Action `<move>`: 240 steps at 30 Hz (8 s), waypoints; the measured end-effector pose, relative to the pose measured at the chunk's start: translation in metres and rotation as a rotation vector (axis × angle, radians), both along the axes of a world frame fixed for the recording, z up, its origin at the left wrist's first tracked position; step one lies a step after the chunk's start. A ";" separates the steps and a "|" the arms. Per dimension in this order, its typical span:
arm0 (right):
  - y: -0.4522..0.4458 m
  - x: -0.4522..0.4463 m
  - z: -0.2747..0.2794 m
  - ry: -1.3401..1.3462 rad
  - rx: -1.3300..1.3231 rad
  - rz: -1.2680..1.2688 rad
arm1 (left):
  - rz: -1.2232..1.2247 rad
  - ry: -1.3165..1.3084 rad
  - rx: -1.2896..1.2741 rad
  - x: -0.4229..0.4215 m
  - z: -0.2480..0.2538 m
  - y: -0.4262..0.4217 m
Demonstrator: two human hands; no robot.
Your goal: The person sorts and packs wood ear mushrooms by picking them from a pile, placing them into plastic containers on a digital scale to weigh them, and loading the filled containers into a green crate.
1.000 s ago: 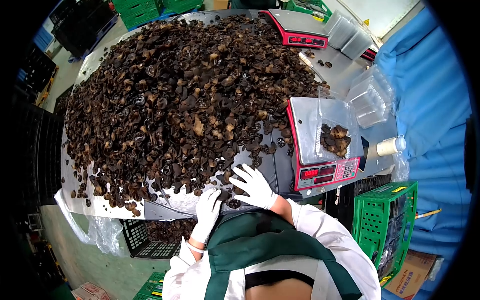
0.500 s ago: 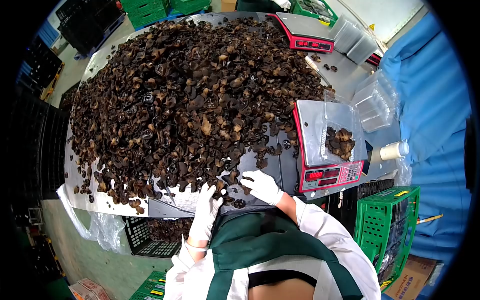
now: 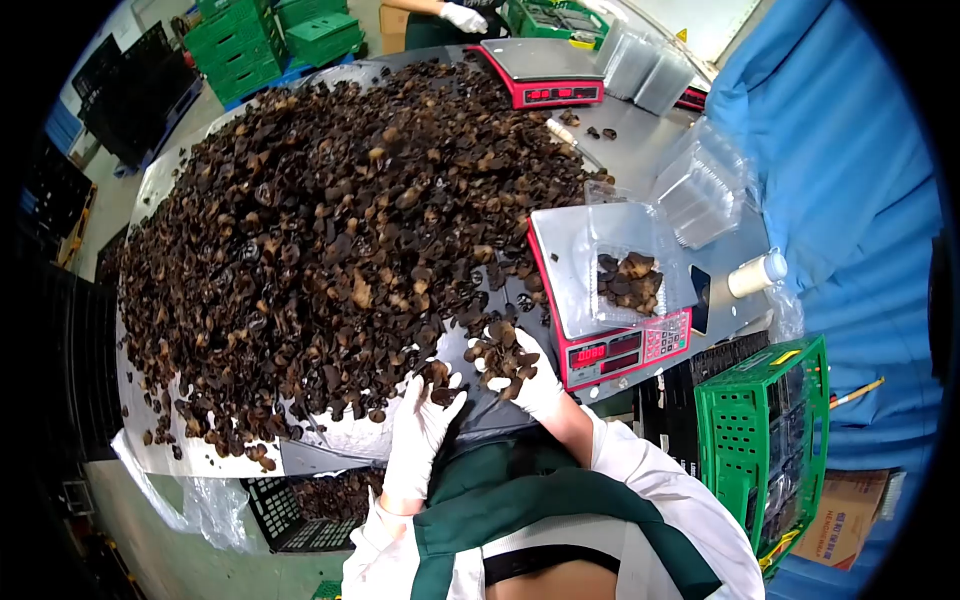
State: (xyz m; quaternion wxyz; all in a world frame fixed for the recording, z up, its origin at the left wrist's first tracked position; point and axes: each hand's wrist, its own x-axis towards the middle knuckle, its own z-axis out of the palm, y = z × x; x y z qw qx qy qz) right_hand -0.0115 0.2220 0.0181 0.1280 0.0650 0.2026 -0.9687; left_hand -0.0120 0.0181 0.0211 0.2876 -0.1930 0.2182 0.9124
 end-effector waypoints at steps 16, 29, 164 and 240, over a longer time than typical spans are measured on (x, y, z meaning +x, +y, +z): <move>0.171 -0.016 0.089 0.145 -0.012 -0.299 | -0.183 0.311 0.049 -0.050 0.105 0.191; 0.238 -0.021 0.103 0.080 0.287 -0.377 | 0.115 1.567 -1.308 -0.062 0.123 0.284; -0.049 -0.067 -0.027 0.636 1.824 -0.093 | -0.085 0.158 -0.328 0.012 -0.033 -0.061; 0.268 0.047 0.096 0.420 1.831 -0.600 | -0.121 1.304 -1.194 -0.053 0.080 0.246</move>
